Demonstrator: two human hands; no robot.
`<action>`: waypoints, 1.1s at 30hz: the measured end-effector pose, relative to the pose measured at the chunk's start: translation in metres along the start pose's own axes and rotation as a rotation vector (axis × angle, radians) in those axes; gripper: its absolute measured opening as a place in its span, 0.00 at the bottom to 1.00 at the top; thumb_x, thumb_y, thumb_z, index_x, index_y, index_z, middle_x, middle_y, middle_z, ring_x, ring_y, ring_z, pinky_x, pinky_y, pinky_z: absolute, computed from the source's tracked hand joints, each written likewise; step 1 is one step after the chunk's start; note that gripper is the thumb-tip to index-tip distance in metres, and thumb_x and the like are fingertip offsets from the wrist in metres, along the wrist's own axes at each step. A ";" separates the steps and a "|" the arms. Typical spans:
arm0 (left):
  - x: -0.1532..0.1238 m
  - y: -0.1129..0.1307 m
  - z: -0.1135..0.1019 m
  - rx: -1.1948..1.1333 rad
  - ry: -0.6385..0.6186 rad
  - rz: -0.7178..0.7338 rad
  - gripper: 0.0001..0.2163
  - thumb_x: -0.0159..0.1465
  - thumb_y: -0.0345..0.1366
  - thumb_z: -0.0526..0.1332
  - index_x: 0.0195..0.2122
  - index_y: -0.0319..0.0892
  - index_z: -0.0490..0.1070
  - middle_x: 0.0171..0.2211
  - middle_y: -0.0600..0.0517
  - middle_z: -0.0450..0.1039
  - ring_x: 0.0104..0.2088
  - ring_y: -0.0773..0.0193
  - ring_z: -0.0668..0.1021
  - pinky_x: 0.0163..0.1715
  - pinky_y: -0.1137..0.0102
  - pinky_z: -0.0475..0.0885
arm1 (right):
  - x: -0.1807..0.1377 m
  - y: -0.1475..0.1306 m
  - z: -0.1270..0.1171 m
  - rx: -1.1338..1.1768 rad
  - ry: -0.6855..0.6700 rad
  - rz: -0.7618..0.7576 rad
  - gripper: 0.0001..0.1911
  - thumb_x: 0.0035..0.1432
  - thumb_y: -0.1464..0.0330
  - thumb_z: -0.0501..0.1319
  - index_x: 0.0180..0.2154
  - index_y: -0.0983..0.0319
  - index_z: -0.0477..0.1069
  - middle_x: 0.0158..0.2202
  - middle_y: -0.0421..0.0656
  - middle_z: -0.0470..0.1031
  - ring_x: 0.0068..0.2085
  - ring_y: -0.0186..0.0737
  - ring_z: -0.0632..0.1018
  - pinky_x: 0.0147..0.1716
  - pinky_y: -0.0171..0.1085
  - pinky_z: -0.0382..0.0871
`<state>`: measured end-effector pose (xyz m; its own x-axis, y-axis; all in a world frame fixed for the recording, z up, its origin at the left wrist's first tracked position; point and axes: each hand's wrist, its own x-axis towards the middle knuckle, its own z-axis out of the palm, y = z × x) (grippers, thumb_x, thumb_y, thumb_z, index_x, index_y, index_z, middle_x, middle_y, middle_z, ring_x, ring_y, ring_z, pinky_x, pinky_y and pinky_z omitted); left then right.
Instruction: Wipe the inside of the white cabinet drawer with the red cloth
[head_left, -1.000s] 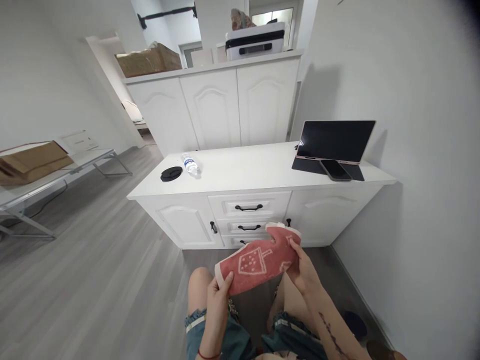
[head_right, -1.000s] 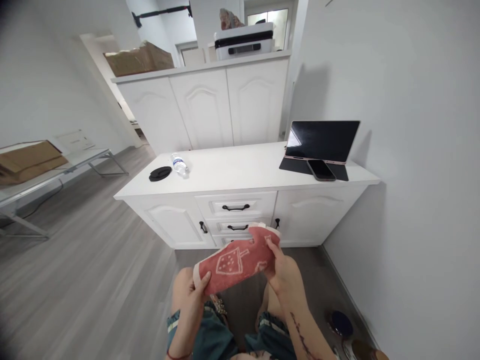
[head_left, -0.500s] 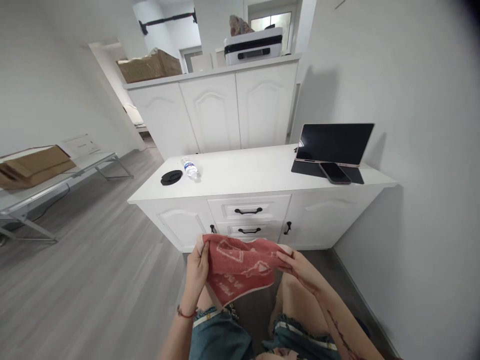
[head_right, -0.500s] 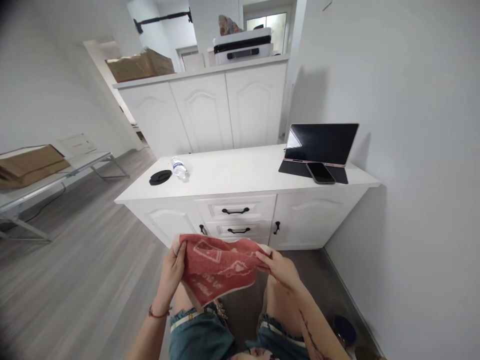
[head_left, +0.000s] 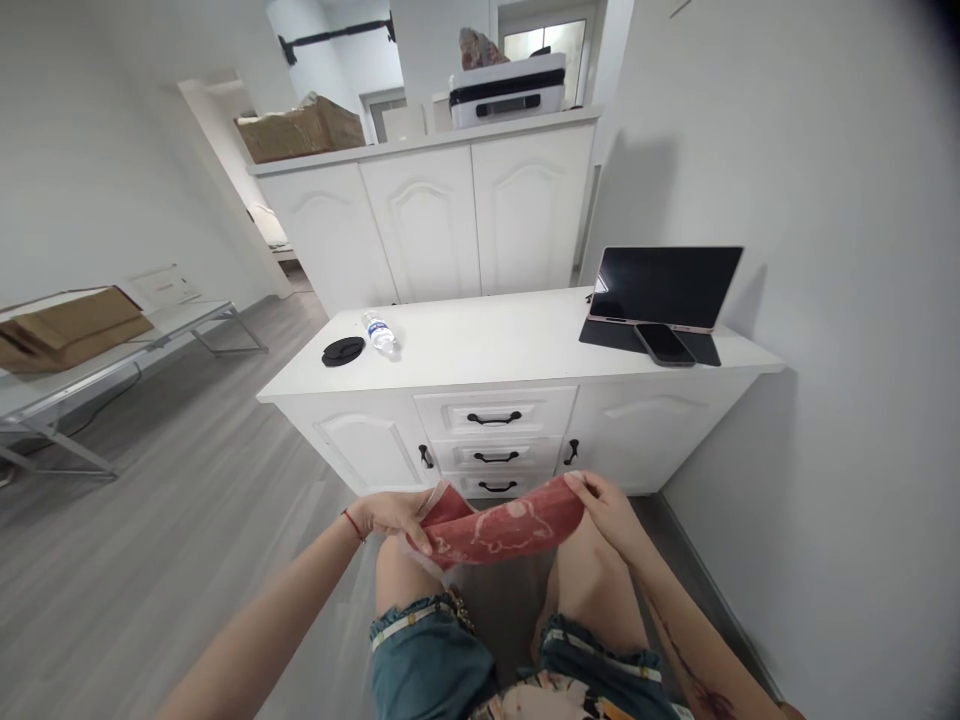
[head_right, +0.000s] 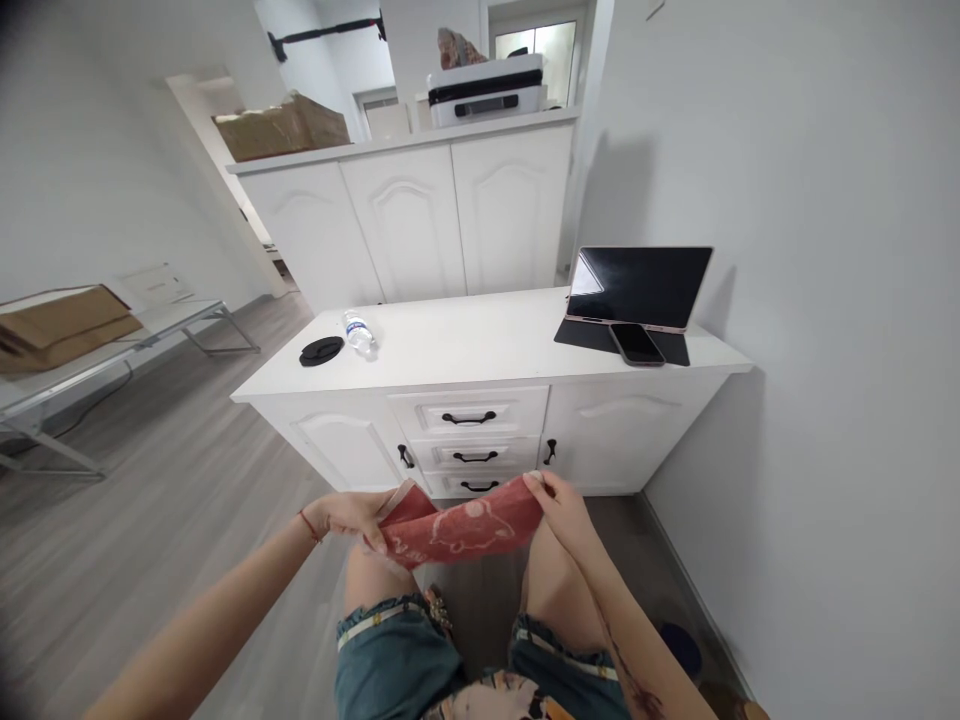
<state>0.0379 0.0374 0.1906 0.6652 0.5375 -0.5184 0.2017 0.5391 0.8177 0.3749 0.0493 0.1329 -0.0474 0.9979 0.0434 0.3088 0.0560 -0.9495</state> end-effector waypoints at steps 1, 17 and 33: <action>0.001 -0.003 -0.005 0.016 0.017 -0.031 0.37 0.35 0.26 0.74 0.50 0.44 0.69 0.44 0.46 0.75 0.46 0.51 0.75 0.41 0.65 0.71 | 0.000 -0.002 -0.001 -0.024 0.014 0.001 0.21 0.53 0.49 0.54 0.27 0.60 0.72 0.26 0.41 0.74 0.32 0.43 0.72 0.34 0.38 0.65; -0.003 0.006 -0.003 0.620 0.752 0.288 0.26 0.47 0.24 0.60 0.49 0.41 0.71 0.39 0.48 0.74 0.41 0.55 0.73 0.42 0.64 0.67 | 0.012 -0.010 -0.029 -0.161 -0.133 -0.079 0.28 0.42 0.63 0.65 0.48 0.59 0.70 0.42 0.44 0.71 0.41 0.43 0.74 0.43 0.42 0.67; -0.038 0.009 0.021 -0.082 0.401 0.561 0.08 0.53 0.33 0.59 0.32 0.39 0.76 0.43 0.46 0.73 0.43 0.55 0.74 0.42 0.65 0.68 | -0.002 -0.040 -0.030 -0.130 0.176 -0.232 0.16 0.61 0.54 0.48 0.37 0.59 0.64 0.31 0.40 0.71 0.34 0.40 0.72 0.36 0.37 0.66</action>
<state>0.0299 0.0083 0.2231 0.3325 0.9390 -0.0882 -0.1599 0.1483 0.9759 0.3913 0.0456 0.1798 0.0306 0.9476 0.3181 0.4281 0.2751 -0.8608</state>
